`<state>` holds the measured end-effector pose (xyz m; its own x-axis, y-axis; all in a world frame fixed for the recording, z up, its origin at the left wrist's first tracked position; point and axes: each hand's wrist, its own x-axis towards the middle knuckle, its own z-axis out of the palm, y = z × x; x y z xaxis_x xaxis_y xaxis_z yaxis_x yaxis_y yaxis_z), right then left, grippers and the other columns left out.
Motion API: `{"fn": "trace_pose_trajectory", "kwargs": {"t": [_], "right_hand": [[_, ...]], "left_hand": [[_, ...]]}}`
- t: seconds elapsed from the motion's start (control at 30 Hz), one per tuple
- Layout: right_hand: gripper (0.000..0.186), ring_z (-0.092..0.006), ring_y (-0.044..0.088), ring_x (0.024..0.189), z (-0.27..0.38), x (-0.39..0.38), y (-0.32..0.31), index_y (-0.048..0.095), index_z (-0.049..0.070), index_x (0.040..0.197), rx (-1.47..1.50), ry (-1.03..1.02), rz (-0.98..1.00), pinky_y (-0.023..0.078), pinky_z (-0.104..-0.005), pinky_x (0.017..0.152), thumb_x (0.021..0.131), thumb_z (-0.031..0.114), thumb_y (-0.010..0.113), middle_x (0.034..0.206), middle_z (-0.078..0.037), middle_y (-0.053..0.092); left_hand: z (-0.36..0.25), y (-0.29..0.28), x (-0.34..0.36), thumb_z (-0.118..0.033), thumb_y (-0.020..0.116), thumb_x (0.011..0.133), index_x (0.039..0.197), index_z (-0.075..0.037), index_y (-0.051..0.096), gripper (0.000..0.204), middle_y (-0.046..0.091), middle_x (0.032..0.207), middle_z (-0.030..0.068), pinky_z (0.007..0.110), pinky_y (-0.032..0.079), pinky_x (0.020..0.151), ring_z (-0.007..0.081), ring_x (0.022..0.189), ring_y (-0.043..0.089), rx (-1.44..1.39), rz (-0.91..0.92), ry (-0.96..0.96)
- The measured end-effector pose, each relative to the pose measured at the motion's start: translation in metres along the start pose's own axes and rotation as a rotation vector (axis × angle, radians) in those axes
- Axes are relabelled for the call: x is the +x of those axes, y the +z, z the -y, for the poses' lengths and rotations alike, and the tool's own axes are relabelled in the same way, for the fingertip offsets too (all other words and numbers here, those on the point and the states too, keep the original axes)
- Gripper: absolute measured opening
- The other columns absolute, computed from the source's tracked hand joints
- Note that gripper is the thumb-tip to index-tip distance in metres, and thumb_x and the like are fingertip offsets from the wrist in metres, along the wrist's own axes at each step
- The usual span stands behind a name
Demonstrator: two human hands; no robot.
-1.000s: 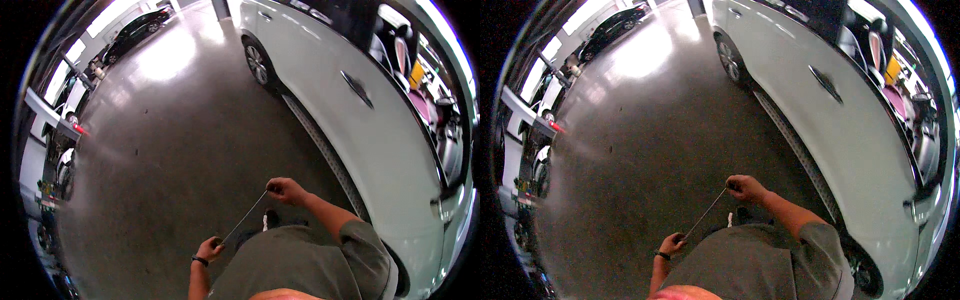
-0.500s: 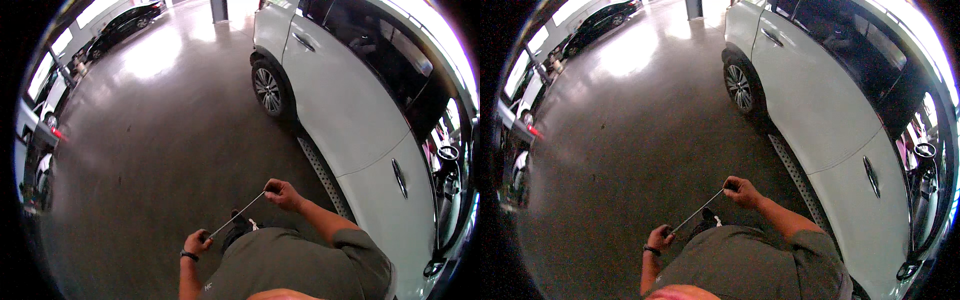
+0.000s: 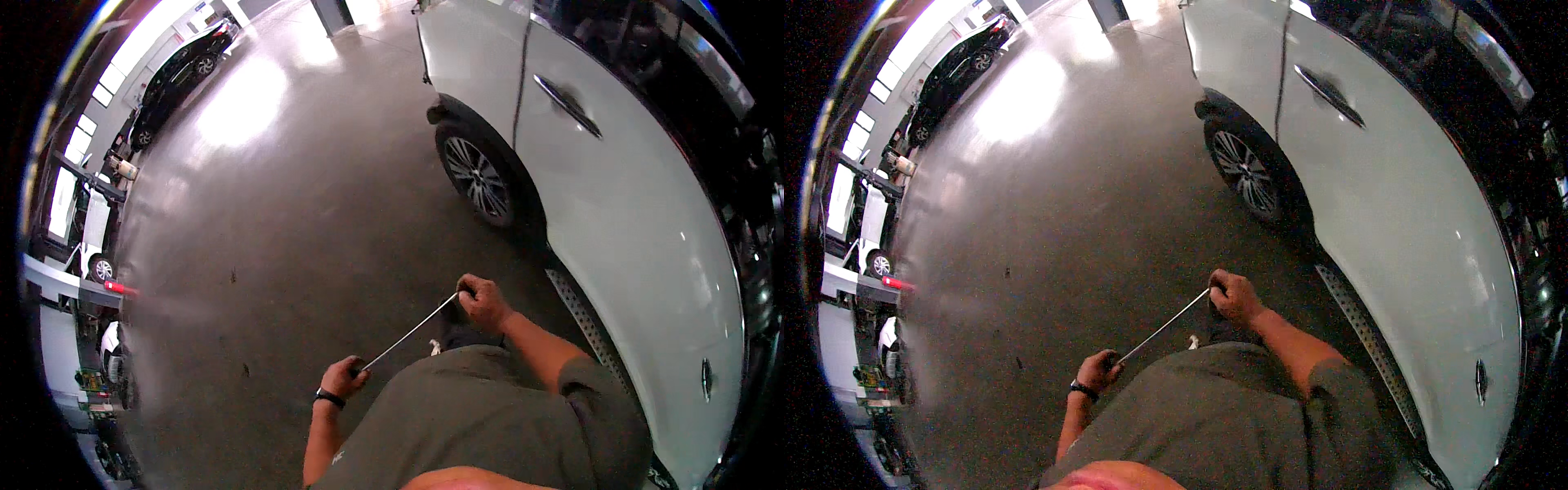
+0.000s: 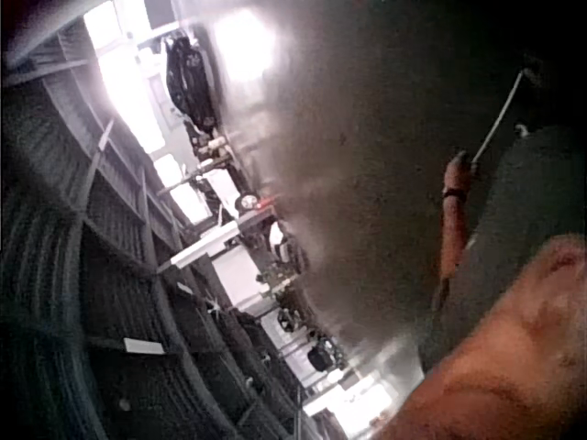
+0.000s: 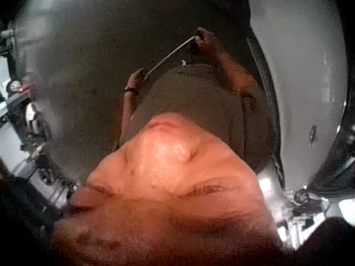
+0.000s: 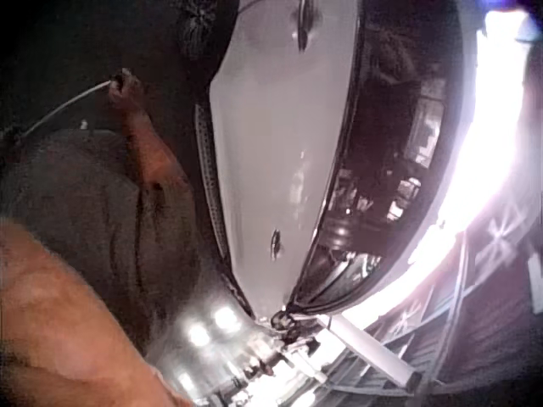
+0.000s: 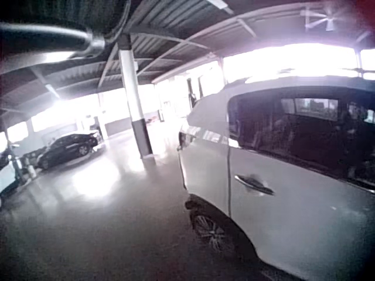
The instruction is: The person uses a dent puller and a screwdriver to repair a damaged white car panel in a service bay.
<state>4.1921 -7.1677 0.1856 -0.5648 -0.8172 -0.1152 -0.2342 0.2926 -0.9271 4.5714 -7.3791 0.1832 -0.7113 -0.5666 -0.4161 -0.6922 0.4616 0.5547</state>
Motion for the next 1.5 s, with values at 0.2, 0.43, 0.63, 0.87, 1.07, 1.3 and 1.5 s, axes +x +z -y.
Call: {"fn": "trace_pose_trajectory", "kwargs": {"t": [0.2, 0.43, 0.63, 0.87, 1.07, 1.3, 1.5], "right_hand": [[0.016, -0.0378, 0.069, 0.082, 0.048, 0.295, 0.012, 0.065, 0.005, 0.098, -0.252, -0.213, 0.119, 0.055, -0.0444, 0.073, 0.088, 0.015, 0.059, 0.088, -0.019, 0.069], [0.015, -0.0367, 0.069, 0.08, 0.035, 0.557, 0.014, 0.064, 0.004, 0.098, -0.368, -0.151, 0.068, 0.054, -0.0439, 0.073, 0.088, 0.014, 0.06, 0.087, -0.02, 0.068], [0.015, -0.0242, 0.068, 0.075, 0.098, 0.737, -0.01, 0.064, 0.002, 0.1, -0.198, -0.129, -0.076, 0.055, -0.0365, 0.071, 0.087, 0.011, 0.067, 0.083, -0.015, 0.067], [0.012, -0.0175, 0.067, 0.077, 0.113, 0.947, -0.055, 0.066, 0.001, 0.1, -0.02, -0.196, -0.196, 0.055, -0.0315, 0.074, 0.09, 0.007, 0.068, 0.085, -0.011, 0.067], [0.011, -0.02, 0.064, 0.078, 0.134, 1.177, -0.084, 0.065, 0.003, 0.1, -0.048, -0.139, -0.036, 0.053, -0.0353, 0.073, 0.091, 0.008, 0.07, 0.088, -0.011, 0.066], [0.017, -0.0397, 0.063, 0.092, 0.218, 1.425, -0.131, 0.061, 0.005, 0.102, -0.087, -0.495, 0.124, 0.052, -0.0468, 0.078, 0.091, 0.016, 0.068, 0.096, -0.016, 0.065], [0.016, -0.0317, 0.065, 0.082, 0.186, 1.611, -0.206, 0.065, 0.004, 0.101, -0.186, -0.333, 0.02, 0.054, -0.041, 0.074, 0.088, 0.012, 0.07, 0.096, -0.013, 0.066]], "left_hand": [[0.006, -0.128, 0.193, -0.034, 0.08, 0.084, 0.114, -0.013, 0.072, 0.037, 0.076, 0.096, 0.014, 0.042, 0.058, 0.081, 0.0321, 0.09, 0.073, -0.059, -0.047, -0.204], [0.031, -0.231, 0.47, -0.036, 0.08, 0.082, 0.111, -0.016, 0.073, 0.036, 0.076, 0.097, 0.0132, 0.043, 0.058, 0.082, 0.0344, 0.093, 0.073, -0.008, -0.067, -0.095], [0.01, -0.397, 0.697, -0.036, 0.075, 0.086, 0.11, -0.015, 0.074, 0.032, 0.076, 0.099, 0.0148, 0.044, 0.058, 0.085, 0.0346, 0.095, 0.073, 0.053, 0.151, 0.04], [-0.034, -0.527, 0.945, -0.035, 0.076, 0.087, 0.111, -0.013, 0.074, 0.033, 0.076, 0.1, 0.0143, 0.042, 0.057, 0.085, 0.0313, 0.094, 0.072, 0.136, 0.223, 0.112], [-0.049, -0.602, 1.094, -0.031, 0.075, 0.09, 0.112, -0.008, 0.073, 0.032, 0.074, 0.097, 0.0139, 0.038, 0.056, 0.084, 0.0273, 0.093, 0.07, 0.077, 0.179, 0.06], [-0.08, -0.689, 1.25, -0.024, 0.071, 0.095, 0.109, -0.005, 0.071, 0.023, 0.069, 0.085, 0.0034, 0.029, 0.055, 0.062, 0.0111, 0.068, 0.065, -0.377, 0.177, -0.139], [-0.123, -0.735, 1.501, -0.025, 0.071, 0.095, 0.111, -0.004, 0.07, 0.026, 0.069, 0.086, 0.0052, 0.032, 0.056, 0.068, 0.0129, 0.068, 0.065, -0.295, 0.286, -0.004]]}}
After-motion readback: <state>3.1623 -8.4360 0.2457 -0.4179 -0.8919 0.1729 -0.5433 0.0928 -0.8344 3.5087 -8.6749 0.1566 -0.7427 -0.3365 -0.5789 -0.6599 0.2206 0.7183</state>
